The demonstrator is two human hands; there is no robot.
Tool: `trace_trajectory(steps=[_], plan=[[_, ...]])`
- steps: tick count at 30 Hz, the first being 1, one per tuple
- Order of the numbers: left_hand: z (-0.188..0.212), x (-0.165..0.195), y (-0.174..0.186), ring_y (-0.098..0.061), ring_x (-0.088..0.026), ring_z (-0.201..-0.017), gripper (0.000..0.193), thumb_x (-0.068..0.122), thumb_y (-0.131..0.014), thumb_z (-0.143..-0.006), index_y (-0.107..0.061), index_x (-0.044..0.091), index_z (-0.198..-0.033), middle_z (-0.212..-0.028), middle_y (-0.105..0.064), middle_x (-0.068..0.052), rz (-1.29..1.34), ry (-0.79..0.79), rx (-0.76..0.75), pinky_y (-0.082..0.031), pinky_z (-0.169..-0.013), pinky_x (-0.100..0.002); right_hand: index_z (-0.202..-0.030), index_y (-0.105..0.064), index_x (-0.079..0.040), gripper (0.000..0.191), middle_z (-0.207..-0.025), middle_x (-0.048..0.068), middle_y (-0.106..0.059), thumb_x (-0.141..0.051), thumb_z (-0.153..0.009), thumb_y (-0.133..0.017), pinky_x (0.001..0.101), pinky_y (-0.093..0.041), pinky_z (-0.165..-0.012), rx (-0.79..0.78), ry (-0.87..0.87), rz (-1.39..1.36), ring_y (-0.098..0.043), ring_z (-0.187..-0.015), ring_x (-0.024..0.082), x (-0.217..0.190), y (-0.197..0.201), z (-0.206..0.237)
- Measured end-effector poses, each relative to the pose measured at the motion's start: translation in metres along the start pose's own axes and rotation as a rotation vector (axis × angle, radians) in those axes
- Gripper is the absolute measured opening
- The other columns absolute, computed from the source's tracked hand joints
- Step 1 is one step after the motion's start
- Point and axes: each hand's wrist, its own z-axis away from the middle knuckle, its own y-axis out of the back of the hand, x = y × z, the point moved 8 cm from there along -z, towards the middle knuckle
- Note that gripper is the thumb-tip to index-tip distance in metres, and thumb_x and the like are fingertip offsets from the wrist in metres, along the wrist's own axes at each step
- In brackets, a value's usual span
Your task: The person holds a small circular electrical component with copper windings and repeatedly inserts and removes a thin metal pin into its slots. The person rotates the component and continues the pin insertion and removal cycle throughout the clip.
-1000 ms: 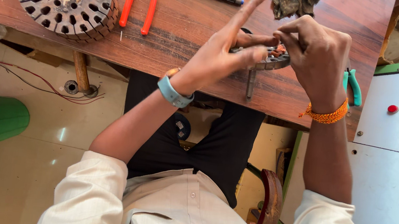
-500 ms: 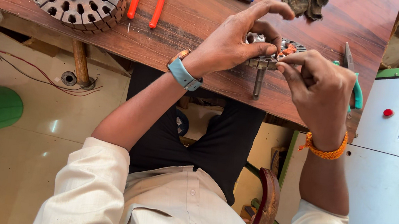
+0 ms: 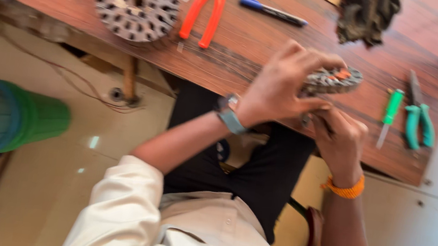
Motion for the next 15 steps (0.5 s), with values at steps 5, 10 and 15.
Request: trace_trajectory(steps=[5,10,15], plan=[[0.006,0.003,-0.017,-0.059,-0.02,-0.106,0.052,0.021,-0.083,-0.085,-0.064,0.028,-0.133,-0.119,-0.07,0.006,-0.271,-0.026,0.125,-0.051,-0.095,-0.034,-0.101,-0.075,-0.001,0.007,-0.078,0.011,-0.069,0.003,-0.096,-0.076,0.0266,-0.048,-0.059,0.084,-0.168,-0.096,-0.062,-0.061,0.014,0.023,0.008,0.013],[0.011,-0.012,-0.023,-0.06,-0.017,-0.101,0.052,0.015,-0.084,-0.084,-0.067,0.03,-0.131,-0.122,-0.072,0.009,-0.217,-0.033,0.07,-0.054,-0.09,-0.029,-0.103,-0.075,0.001,0.007,-0.083,0.011,-0.071,0.007,-0.105,-0.077,0.0221,-0.047,-0.064,0.161,-0.195,-0.037,-0.062,-0.065,0.009,0.042,0.033,0.022],[0.01,-0.02,-0.024,-0.06,-0.018,-0.098,0.053,0.012,-0.086,-0.082,-0.067,0.028,-0.128,-0.121,-0.074,0.01,-0.173,-0.026,0.003,-0.054,-0.093,-0.03,-0.105,-0.071,0.004,0.009,-0.085,0.012,-0.072,0.009,-0.106,-0.079,0.0225,-0.045,-0.062,0.203,-0.099,-0.045,-0.061,-0.067,0.01,0.035,0.051,0.012]])
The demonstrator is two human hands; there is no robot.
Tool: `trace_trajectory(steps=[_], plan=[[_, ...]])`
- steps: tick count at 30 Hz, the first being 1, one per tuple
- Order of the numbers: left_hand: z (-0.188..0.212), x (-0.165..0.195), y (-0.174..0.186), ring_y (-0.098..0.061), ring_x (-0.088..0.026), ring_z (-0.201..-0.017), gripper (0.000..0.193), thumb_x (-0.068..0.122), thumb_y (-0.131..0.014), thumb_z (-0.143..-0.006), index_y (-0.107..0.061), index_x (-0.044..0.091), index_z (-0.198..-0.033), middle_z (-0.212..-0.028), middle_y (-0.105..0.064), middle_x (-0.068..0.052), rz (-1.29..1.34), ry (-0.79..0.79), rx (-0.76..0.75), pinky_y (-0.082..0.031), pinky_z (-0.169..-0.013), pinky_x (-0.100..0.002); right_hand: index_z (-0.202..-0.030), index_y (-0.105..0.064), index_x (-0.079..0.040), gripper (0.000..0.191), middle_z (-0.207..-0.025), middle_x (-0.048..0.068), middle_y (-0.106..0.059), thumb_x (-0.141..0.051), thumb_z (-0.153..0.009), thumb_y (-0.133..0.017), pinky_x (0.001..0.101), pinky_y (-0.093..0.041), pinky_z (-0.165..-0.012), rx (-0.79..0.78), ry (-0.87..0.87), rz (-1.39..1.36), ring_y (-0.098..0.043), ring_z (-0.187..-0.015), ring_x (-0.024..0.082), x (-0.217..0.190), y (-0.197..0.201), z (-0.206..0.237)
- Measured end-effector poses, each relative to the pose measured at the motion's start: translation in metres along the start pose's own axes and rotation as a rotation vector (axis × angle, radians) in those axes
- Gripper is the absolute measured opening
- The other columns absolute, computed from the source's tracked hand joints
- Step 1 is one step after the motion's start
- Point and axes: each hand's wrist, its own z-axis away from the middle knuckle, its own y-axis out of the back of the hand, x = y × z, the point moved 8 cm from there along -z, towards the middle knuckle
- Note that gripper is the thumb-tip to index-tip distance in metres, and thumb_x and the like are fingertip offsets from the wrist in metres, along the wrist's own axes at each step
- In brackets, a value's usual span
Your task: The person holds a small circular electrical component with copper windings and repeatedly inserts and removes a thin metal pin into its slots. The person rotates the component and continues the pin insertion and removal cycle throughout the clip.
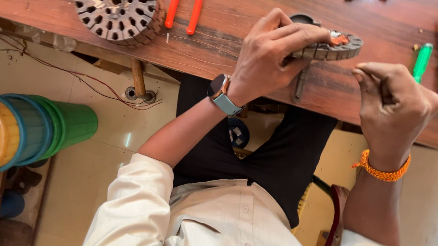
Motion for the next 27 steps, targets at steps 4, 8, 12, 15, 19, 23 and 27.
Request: trace_trajectory(steps=[4,8,12,15,19,23,27], plan=[[-0.003,-0.001,0.001,-0.059,-0.018,-0.098,0.051,0.011,-0.086,-0.082,-0.067,0.026,-0.127,-0.12,-0.074,0.01,0.005,0.017,-0.008,-0.052,-0.093,-0.032,-0.101,-0.073,0.004,0.011,-0.078,0.011,-0.069,0.006,-0.105,-0.083,0.0246,-0.039,-0.055,-0.018,0.071,0.051,-0.055,-0.058,0.011,-0.023,-0.002,-0.022],[-0.006,-0.003,0.003,-0.058,-0.019,-0.098,0.051,0.01,-0.085,-0.082,-0.067,0.026,-0.127,-0.119,-0.074,0.01,0.004,0.02,-0.006,-0.051,-0.092,-0.032,-0.101,-0.073,0.003,0.013,-0.069,0.008,-0.062,0.004,-0.105,-0.084,0.026,-0.036,-0.053,-0.044,0.139,0.094,-0.053,-0.055,0.011,-0.035,-0.008,-0.04],[-0.006,-0.007,0.002,-0.058,-0.019,-0.099,0.052,0.01,-0.085,-0.083,-0.066,0.027,-0.128,-0.119,-0.074,0.011,0.025,0.024,0.006,-0.051,-0.094,-0.032,-0.101,-0.071,0.002,0.015,-0.069,0.007,-0.061,0.0,-0.105,-0.085,0.0267,-0.035,-0.053,-0.069,0.243,0.147,-0.051,-0.056,0.012,-0.039,-0.011,-0.048],[-0.006,-0.008,0.002,-0.058,-0.019,-0.101,0.053,0.01,-0.085,-0.082,-0.065,0.027,-0.128,-0.12,-0.073,0.01,0.016,0.022,0.021,-0.051,-0.095,-0.033,-0.1,-0.072,0.002,0.012,-0.063,0.007,-0.057,-0.004,-0.101,-0.082,0.0271,-0.034,-0.048,-0.129,0.171,0.151,-0.05,-0.054,0.013,-0.033,-0.011,-0.047],[-0.006,-0.01,0.002,-0.058,-0.019,-0.1,0.053,0.009,-0.085,-0.082,-0.065,0.028,-0.128,-0.12,-0.074,0.011,0.027,0.036,0.018,-0.051,-0.094,-0.033,-0.101,-0.071,0.002,0.012,-0.067,0.005,-0.06,-0.002,-0.106,-0.081,0.0241,-0.036,-0.052,-0.132,0.214,0.152,-0.052,-0.055,0.008,-0.034,-0.008,-0.045],[-0.008,-0.008,0.003,-0.057,-0.019,-0.099,0.052,0.009,-0.085,-0.082,-0.066,0.027,-0.127,-0.118,-0.074,0.011,0.045,0.032,0.015,-0.051,-0.094,-0.033,-0.097,-0.072,0.002,0.013,-0.063,0.005,-0.058,-0.001,-0.103,-0.083,0.0274,-0.035,-0.051,-0.116,0.251,0.177,-0.051,-0.052,0.011,-0.025,-0.014,-0.058],[-0.012,-0.007,0.007,-0.058,-0.02,-0.102,0.061,0.016,-0.083,-0.087,-0.052,0.023,-0.138,-0.123,-0.074,0.005,0.129,-0.018,-0.045,-0.048,-0.094,-0.033,-0.099,-0.071,0.002,0.013,-0.069,0.006,-0.062,-0.001,-0.107,-0.081,0.0264,-0.041,-0.058,-0.108,0.315,0.139,-0.057,-0.061,0.012,-0.018,-0.026,-0.08]])
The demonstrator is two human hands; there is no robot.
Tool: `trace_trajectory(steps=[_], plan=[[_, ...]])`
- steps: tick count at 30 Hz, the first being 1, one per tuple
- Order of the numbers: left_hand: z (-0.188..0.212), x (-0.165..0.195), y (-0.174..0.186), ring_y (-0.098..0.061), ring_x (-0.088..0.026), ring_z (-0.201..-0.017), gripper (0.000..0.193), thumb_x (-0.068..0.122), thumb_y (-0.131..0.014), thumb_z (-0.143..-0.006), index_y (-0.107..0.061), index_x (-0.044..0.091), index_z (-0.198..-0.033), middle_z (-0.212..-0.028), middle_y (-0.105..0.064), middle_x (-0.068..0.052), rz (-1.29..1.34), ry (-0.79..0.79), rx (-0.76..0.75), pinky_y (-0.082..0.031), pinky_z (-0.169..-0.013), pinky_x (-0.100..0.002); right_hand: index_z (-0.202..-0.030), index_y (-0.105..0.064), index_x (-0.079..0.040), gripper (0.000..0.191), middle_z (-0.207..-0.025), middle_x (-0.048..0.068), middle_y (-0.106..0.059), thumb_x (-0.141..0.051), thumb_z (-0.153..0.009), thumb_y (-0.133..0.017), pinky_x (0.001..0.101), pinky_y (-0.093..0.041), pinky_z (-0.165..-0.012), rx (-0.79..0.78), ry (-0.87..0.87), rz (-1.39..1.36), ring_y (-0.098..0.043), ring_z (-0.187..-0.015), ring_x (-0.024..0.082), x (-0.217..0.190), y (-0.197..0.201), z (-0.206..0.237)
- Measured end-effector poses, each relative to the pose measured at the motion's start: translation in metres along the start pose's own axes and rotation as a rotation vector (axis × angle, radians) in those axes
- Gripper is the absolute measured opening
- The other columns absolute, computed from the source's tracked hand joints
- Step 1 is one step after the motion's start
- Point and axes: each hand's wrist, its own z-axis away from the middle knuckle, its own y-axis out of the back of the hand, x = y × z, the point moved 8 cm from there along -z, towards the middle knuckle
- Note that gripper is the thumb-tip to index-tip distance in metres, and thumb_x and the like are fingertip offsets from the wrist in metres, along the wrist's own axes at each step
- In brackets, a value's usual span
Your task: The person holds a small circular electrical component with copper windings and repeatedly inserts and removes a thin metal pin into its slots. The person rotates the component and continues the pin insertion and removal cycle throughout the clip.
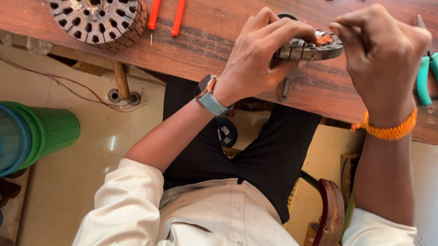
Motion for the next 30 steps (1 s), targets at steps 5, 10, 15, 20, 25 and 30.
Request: trace_trajectory(steps=[5,10,15,20,25,30], plan=[[-0.009,-0.029,-0.006,-0.068,-0.017,-0.123,0.081,0.033,-0.078,-0.102,-0.023,0.019,-0.16,-0.143,-0.062,-0.004,0.818,0.271,-0.152,-0.056,-0.11,-0.034,-0.093,-0.069,-0.004,0.017,-0.075,0.004,-0.069,-0.009,-0.104,-0.082,0.0234,-0.045,-0.058,-0.042,0.146,0.085,-0.064,-0.066,0.012,-0.003,-0.013,-0.024],[-0.016,-0.048,-0.024,-0.073,-0.017,-0.109,0.08,0.019,-0.079,-0.096,-0.028,0.014,-0.158,-0.117,-0.073,-0.014,0.962,0.467,-0.18,-0.058,-0.1,-0.033,-0.091,-0.07,-0.002,0.019,-0.075,0.005,-0.067,-0.011,-0.1,-0.084,0.0247,-0.044,-0.054,-0.075,0.119,0.076,-0.063,-0.061,0.013,-0.014,-0.01,-0.026],[-0.018,-0.04,-0.014,-0.067,-0.01,-0.111,0.054,0.008,-0.075,-0.104,-0.044,0.012,-0.148,-0.142,-0.052,0.0,0.927,0.231,-0.244,-0.062,-0.102,-0.031,-0.099,-0.074,-0.002,0.02,-0.071,0.005,-0.066,-0.015,-0.107,-0.086,0.0238,-0.041,-0.054,-0.178,-0.147,-0.083,-0.058,-0.056,0.008,-0.014,-0.011,-0.002],[-0.02,-0.042,-0.015,-0.069,-0.011,-0.115,0.035,0.009,-0.077,-0.105,-0.057,0.009,-0.134,-0.129,-0.063,0.0,0.855,0.134,-0.282,-0.061,-0.107,-0.031,-0.097,-0.074,-0.002,0.015,-0.071,0.005,-0.068,-0.012,-0.102,-0.085,0.0255,-0.04,-0.054,-0.203,-0.313,-0.174,-0.056,-0.056,0.007,-0.018,-0.013,0.024],[-0.021,-0.04,-0.014,-0.07,-0.009,-0.114,0.026,0.014,-0.077,-0.104,-0.062,0.008,-0.125,-0.117,-0.067,0.002,0.787,0.179,-0.276,-0.06,-0.104,-0.028,-0.097,-0.073,-0.002,0.012,-0.073,0.007,-0.067,-0.009,-0.096,-0.083,0.0275,-0.043,-0.055,-0.166,-0.367,-0.2,-0.057,-0.057,0.011,-0.023,-0.024,0.05],[-0.016,-0.015,0.003,-0.069,-0.011,-0.106,0.035,0.024,-0.081,-0.093,-0.065,0.012,-0.121,-0.114,-0.069,0.002,0.39,0.122,-0.132,-0.053,-0.086,-0.028,-0.095,-0.069,-0.001,0.013,-0.068,0.013,-0.061,-0.004,-0.093,-0.082,0.0318,-0.042,-0.055,-0.124,-0.421,-0.193,-0.053,-0.054,0.02,-0.018,-0.046,0.073]])
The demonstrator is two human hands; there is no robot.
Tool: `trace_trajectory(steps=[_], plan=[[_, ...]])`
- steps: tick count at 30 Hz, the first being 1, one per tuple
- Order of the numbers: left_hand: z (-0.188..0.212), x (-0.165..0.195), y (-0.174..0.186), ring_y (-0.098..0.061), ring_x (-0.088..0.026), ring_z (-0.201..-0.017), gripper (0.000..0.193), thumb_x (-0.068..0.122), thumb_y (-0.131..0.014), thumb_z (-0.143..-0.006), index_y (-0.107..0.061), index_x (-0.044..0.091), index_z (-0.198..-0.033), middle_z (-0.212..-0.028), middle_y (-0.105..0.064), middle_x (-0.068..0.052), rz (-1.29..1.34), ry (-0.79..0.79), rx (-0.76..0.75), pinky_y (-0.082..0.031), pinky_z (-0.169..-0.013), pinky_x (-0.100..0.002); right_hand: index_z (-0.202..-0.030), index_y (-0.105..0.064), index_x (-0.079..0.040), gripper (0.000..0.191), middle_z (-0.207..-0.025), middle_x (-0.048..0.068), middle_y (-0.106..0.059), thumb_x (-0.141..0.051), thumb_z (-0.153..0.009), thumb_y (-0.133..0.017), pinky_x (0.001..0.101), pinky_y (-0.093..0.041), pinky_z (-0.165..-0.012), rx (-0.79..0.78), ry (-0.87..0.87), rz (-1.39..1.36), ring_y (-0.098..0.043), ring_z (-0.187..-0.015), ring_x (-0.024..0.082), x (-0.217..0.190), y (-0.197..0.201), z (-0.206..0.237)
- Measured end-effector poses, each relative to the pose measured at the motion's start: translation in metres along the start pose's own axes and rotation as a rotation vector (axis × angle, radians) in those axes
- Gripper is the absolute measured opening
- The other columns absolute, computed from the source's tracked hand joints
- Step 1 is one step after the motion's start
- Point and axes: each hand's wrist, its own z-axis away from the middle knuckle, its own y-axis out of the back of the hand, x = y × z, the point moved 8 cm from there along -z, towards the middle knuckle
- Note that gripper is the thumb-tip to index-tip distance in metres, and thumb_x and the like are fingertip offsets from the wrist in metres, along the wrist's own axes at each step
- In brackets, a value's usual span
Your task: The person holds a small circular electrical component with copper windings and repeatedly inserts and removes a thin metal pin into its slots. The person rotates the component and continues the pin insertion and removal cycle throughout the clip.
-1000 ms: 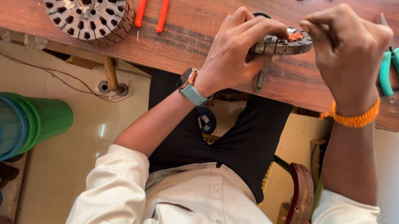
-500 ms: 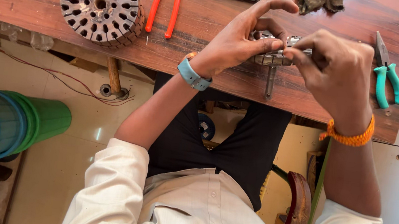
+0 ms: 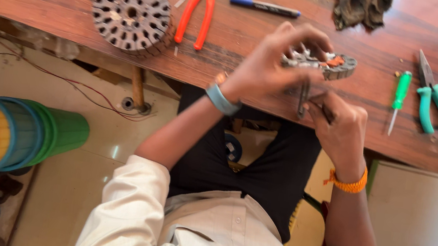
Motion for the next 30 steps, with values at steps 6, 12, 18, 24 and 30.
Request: trace_trajectory(steps=[6,12,18,24,30], plan=[[0.011,0.019,-0.029,-0.059,-0.02,-0.1,0.049,0.02,-0.082,-0.087,-0.063,0.024,-0.132,-0.12,-0.068,0.004,-0.556,-0.184,0.183,-0.054,-0.093,-0.031,-0.098,-0.075,0.001,0.005,-0.062,0.01,-0.058,-0.001,-0.096,-0.079,0.0297,-0.035,-0.053,0.13,-0.244,-0.131,-0.045,-0.054,0.01,0.028,0.006,0.016],[0.022,-0.001,-0.03,-0.059,-0.018,-0.101,0.05,0.014,-0.083,-0.086,-0.066,0.028,-0.131,-0.123,-0.07,0.005,-0.538,-0.201,0.191,-0.056,-0.089,-0.028,-0.112,-0.076,0.001,0.011,-0.09,0.009,-0.074,0.004,-0.101,-0.076,0.0237,-0.045,-0.064,0.152,-0.16,-0.149,-0.058,-0.07,0.004,0.023,0.033,0.016],[0.022,-0.001,-0.024,-0.059,-0.02,-0.1,0.049,0.013,-0.087,-0.085,-0.067,0.023,-0.129,-0.123,-0.072,0.004,-0.445,-0.233,0.115,-0.054,-0.089,-0.031,-0.103,-0.072,0.003,0.005,-0.097,0.011,-0.073,0.008,-0.102,-0.073,0.0241,-0.05,-0.07,0.132,0.075,-0.113,-0.068,-0.082,0.01,-0.009,0.052,0.007],[0.017,0.01,-0.021,-0.057,-0.023,-0.1,0.044,0.014,-0.087,-0.085,-0.068,0.018,-0.124,-0.121,-0.071,0.003,-0.406,-0.204,0.077,-0.054,-0.09,-0.035,-0.105,-0.074,0.001,0.007,-0.078,0.009,-0.07,0.001,-0.11,-0.079,0.0238,-0.043,-0.056,0.124,0.097,-0.013,-0.06,-0.062,0.008,-0.015,0.053,-0.016],[0.014,0.014,-0.02,-0.056,-0.024,-0.101,0.044,0.015,-0.085,-0.087,-0.066,0.017,-0.127,-0.121,-0.068,0.001,-0.442,-0.244,0.075,-0.053,-0.091,-0.037,-0.105,-0.074,-0.001,0.007,-0.073,0.01,-0.067,-0.006,-0.105,-0.079,0.0251,-0.042,-0.054,0.109,0.149,0.033,-0.059,-0.056,0.013,-0.008,0.047,-0.015]])
